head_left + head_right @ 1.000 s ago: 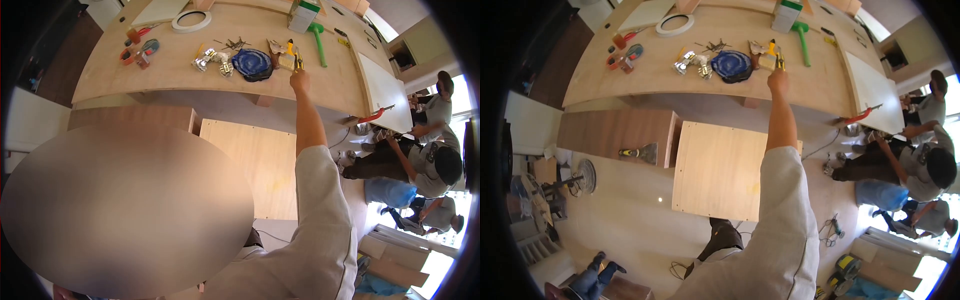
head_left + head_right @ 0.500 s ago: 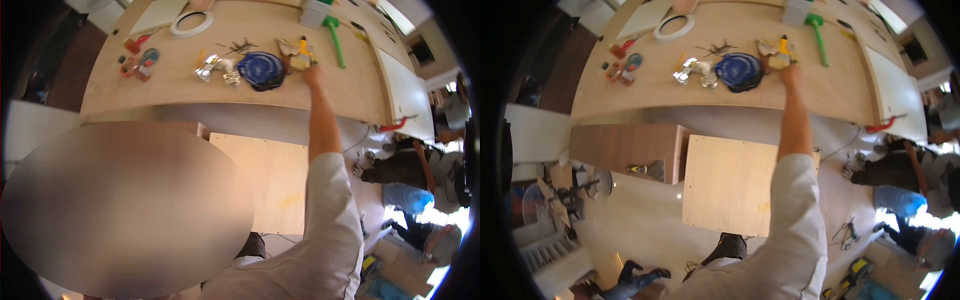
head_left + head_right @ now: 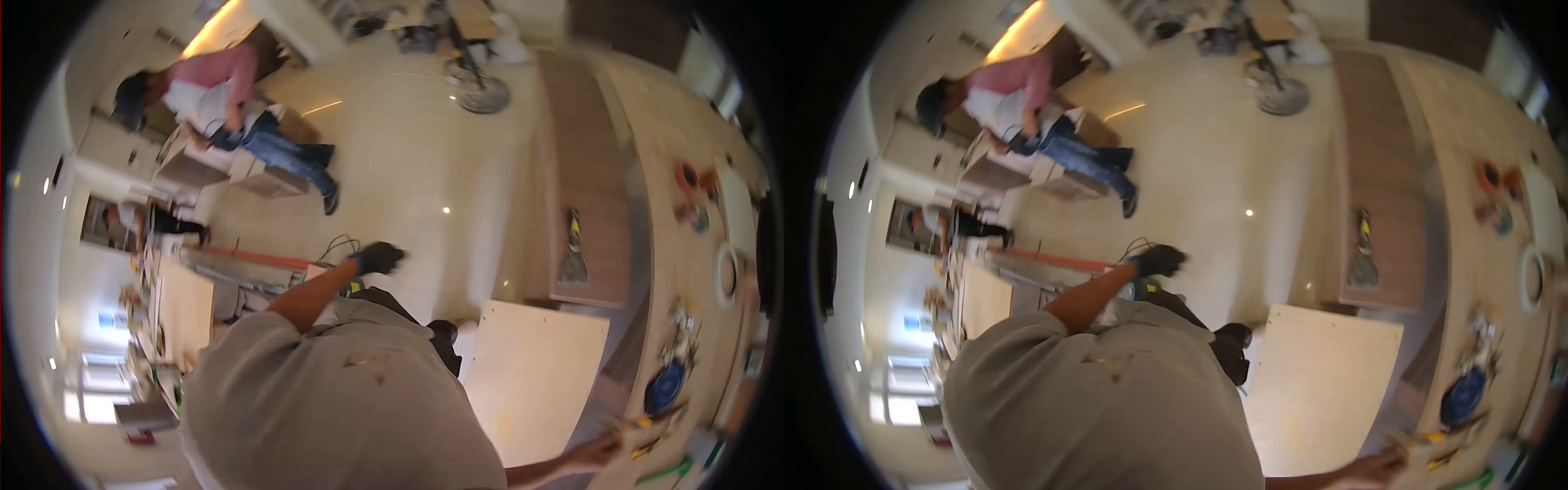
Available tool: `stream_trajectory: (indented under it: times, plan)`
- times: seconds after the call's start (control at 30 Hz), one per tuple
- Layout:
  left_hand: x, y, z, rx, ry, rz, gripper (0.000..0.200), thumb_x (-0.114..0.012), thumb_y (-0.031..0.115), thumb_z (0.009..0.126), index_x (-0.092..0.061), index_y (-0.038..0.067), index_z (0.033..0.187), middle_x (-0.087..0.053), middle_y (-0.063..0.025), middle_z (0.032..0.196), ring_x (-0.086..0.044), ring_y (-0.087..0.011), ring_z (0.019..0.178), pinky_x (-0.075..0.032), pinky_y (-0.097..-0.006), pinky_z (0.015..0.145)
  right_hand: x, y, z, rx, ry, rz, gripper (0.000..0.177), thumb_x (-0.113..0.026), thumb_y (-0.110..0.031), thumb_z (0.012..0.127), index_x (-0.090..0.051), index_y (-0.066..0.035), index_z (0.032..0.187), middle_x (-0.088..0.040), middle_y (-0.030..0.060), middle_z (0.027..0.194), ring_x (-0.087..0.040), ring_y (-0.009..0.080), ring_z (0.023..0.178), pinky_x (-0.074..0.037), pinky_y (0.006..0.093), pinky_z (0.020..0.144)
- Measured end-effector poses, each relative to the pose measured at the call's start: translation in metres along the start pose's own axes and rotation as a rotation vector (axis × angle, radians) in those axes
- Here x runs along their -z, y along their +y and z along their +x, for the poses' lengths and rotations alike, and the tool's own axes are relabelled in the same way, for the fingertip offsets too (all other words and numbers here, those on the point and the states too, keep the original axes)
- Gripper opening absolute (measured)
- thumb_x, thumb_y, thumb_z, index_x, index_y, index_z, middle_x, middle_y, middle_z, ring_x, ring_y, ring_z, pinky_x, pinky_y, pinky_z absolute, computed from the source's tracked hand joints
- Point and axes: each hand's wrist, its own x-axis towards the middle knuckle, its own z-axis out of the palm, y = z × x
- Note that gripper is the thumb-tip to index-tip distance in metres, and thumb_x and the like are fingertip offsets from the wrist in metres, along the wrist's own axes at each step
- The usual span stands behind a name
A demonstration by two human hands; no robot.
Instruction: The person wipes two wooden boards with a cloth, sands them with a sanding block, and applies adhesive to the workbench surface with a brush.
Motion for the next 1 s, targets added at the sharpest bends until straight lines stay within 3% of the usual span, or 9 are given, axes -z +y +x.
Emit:
stream_trajectory:
  times: [0.1, 0.2, 0.3, 0.4, 0.47, 0.57, 0.73, 0.9, 1.0]
  plan:
    - [-0.075, 0.097, -0.006, 0.188, -0.313, -0.549, 0.056, -0.052, 0.055, 0.094, -0.059, 0.004, 0.117, -0.064, -0.0078, 0.092, -0.065, -0.0218, 0.082, -0.057, -0.0411, 0.08, -0.067, -0.087, -0.073, -0.202, -0.45, 0.299, 0.016, -0.052, -0.012, 0.096, -0.059, 0.0, 0.088, -0.057, 0.0049, 0.078, -0.05, 0.0143, 0.068, -0.043, 0.0284, 0.06]
    - [-0.113, 0.131, -0.037, 0.337, -0.525, -0.898, 0.058, -0.055, 0.056, 0.093, -0.056, 0.003, 0.118, -0.064, -0.0079, 0.095, -0.064, -0.0229, 0.088, -0.055, -0.0417, 0.087, -0.116, -0.137, -0.143, -0.157, -0.879, 0.582, 0.013, -0.051, -0.008, 0.094, -0.056, -0.001, 0.085, -0.052, 0.0021, 0.074, -0.047, 0.0113, 0.069, -0.041, 0.025, 0.061]
    - [-0.126, 0.082, -0.013, -0.146, -0.715, -1.257, 0.039, -0.069, 0.045, 0.087, -0.06, 0.01, 0.101, -0.066, -0.0023, 0.093, -0.065, -0.0157, 0.088, -0.054, -0.0368, 0.081, -0.128, -0.178, -0.197, 0.097, -1.238, 0.54, 0.01, -0.055, -0.007, 0.093, -0.055, -0.001, 0.085, -0.054, 0.0034, 0.077, -0.05, 0.0104, 0.068, -0.043, 0.0238, 0.063]
    - [-0.067, 0.044, -0.051, -0.339, -0.386, -0.897, 0.03, -0.072, 0.035, 0.086, -0.061, 0.011, 0.101, -0.066, -0.0024, 0.093, -0.065, -0.0159, 0.086, -0.054, -0.0356, 0.076, -0.148, -0.186, -0.231, 0.193, -1.617, 0.517, 0.011, -0.058, -0.01, 0.093, -0.056, 0.0, 0.089, -0.055, 0.0041, 0.078, -0.053, 0.0109, 0.068, -0.044, 0.0239, 0.064]
    - [-0.018, 0.002, -0.087, -0.413, -0.071, -0.459, 0.031, -0.077, 0.032, 0.075, -0.067, 0.009, 0.094, -0.068, -0.0058, 0.085, -0.064, -0.0189, 0.077, -0.052, -0.037, 0.07, -0.165, -0.195, -0.261, 0.227, -1.611, 0.449, 0.026, -0.058, -0.016, 0.094, -0.056, 0.002, 0.113, -0.058, 0.0088, 0.094, -0.056, 0.0136, 0.069, -0.049, 0.0262, 0.066]
    - [0.005, -0.074, -0.082, -0.59, 0.125, 0.211, 0.034, -0.08, 0.03, 0.06, -0.073, 0.008, 0.084, -0.07, -0.0103, 0.076, -0.063, -0.0238, 0.069, -0.049, -0.04, 0.066, -0.151, -0.251, -0.297, -0.027, -1.809, 0.421, 0.037, -0.059, -0.017, 0.094, -0.053, 0.002, 0.125, -0.058, 0.0099, 0.1, -0.056, 0.0143, 0.069, -0.049, 0.0259, 0.066]
    - [0.007, -0.125, -0.149, -0.495, 0.137, 0.181, 0.033, -0.077, 0.028, 0.062, -0.072, 0.006, 0.087, -0.069, -0.0109, 0.075, -0.065, -0.0279, 0.071, -0.05, -0.0403, 0.066, -0.174, -0.32, -0.381, 0.143, -2.341, 0.343, 0.037, -0.064, -0.02, 0.092, -0.056, 0.001, 0.122, -0.059, 0.0083, 0.089, -0.055, 0.0122, 0.067, -0.046, 0.0242, 0.062]
    - [0.026, -0.217, -0.214, -0.3, 0.52, -0.275, 0.038, -0.077, 0.031, 0.063, -0.072, 0.006, 0.092, -0.07, -0.0112, 0.085, -0.065, -0.0264, 0.078, -0.05, -0.0401, 0.07, -0.19, -0.378, -0.504, 0.604, -2.514, 0.369, 0.018, -0.066, -0.017, 0.092, -0.062, -0.001, 0.098, -0.058, 0.0039, 0.072, -0.055, 0.01, 0.059, -0.044, 0.0239, 0.056]
    - [0.04, -0.284, -0.293, -0.12, 1.03, -0.458, 0.079, -0.076, 0.047, 0.071, -0.053, 0.006, 0.134, -0.054, -0.0196, 0.134, -0.049, -0.0322, 0.127, -0.036, -0.0396, 0.109, -0.212, -0.414, -0.589, 0.698, -2.54, 0.579, 0.016, -0.065, -0.016, 0.093, -0.061, -0.001, 0.096, -0.058, 0.0042, 0.072, -0.055, 0.0096, 0.059, -0.045, 0.0247, 0.057]
